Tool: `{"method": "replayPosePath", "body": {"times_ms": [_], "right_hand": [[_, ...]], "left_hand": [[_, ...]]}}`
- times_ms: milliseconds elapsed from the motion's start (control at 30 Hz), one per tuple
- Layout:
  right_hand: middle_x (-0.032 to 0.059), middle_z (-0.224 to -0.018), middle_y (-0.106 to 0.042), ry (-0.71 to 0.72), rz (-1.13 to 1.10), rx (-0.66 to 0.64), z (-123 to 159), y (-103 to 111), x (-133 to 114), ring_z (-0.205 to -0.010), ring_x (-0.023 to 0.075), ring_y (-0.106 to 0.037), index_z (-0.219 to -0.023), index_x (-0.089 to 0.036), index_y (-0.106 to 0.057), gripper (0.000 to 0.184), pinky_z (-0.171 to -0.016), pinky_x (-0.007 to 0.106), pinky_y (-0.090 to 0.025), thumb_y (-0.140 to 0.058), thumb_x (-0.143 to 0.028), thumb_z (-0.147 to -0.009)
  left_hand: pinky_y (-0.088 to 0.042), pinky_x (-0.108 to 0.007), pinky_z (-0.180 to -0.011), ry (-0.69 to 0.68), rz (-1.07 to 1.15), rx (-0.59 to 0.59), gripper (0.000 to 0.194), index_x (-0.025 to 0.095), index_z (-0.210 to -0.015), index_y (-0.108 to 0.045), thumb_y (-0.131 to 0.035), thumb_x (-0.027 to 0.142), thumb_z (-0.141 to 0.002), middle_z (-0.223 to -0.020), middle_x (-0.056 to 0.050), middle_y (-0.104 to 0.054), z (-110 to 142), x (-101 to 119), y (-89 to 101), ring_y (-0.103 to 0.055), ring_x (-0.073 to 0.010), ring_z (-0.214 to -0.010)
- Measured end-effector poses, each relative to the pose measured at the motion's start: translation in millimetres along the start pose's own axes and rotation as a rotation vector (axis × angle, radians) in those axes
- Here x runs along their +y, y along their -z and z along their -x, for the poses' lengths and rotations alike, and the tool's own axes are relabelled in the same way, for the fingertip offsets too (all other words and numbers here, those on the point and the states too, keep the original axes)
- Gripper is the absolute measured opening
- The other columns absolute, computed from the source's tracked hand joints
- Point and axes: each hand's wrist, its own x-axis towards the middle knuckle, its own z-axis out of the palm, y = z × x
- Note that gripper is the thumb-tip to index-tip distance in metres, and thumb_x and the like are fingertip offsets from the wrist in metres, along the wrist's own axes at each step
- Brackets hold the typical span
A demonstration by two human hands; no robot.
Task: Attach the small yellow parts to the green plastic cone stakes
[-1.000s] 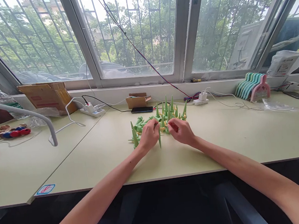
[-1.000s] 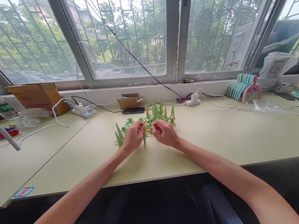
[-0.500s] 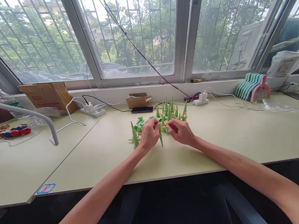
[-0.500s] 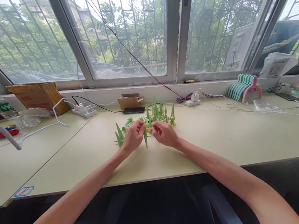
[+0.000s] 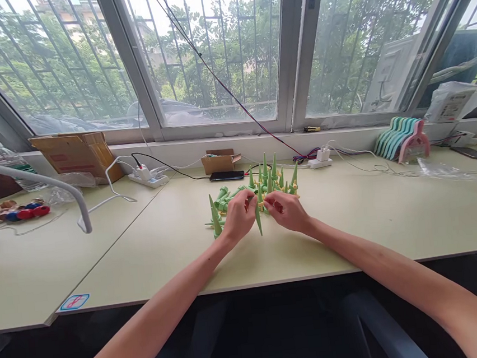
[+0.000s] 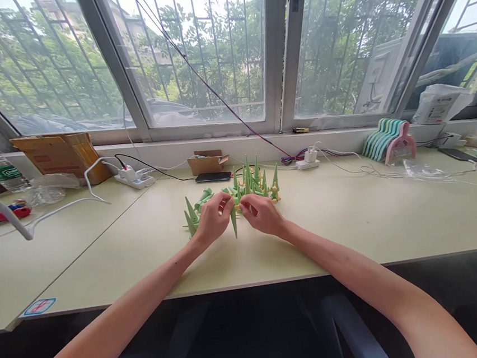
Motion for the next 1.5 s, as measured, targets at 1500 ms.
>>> {"method": "replayPosePath", "body": {"times_ms": [1500], "right_hand": [[0.0050,-0.083,-0.067,0.014,0.021,-0.014,3,-6,11,-0.066,0.0145,-0.059,-0.094,-0.020,-0.062,0.018,-0.061,0.026,-0.046,-0.050,-0.033,-0.096]], "left_hand": [[-0.045,-0.027,-0.063,-0.015,0.002,0.045,0.012,0.019,-0.082,-0.059,-0.052,0.025,-0.090,-0.083,-0.002,-0.062,-1,1,1.2,-0.054,-0.0129,-0.063]]}}
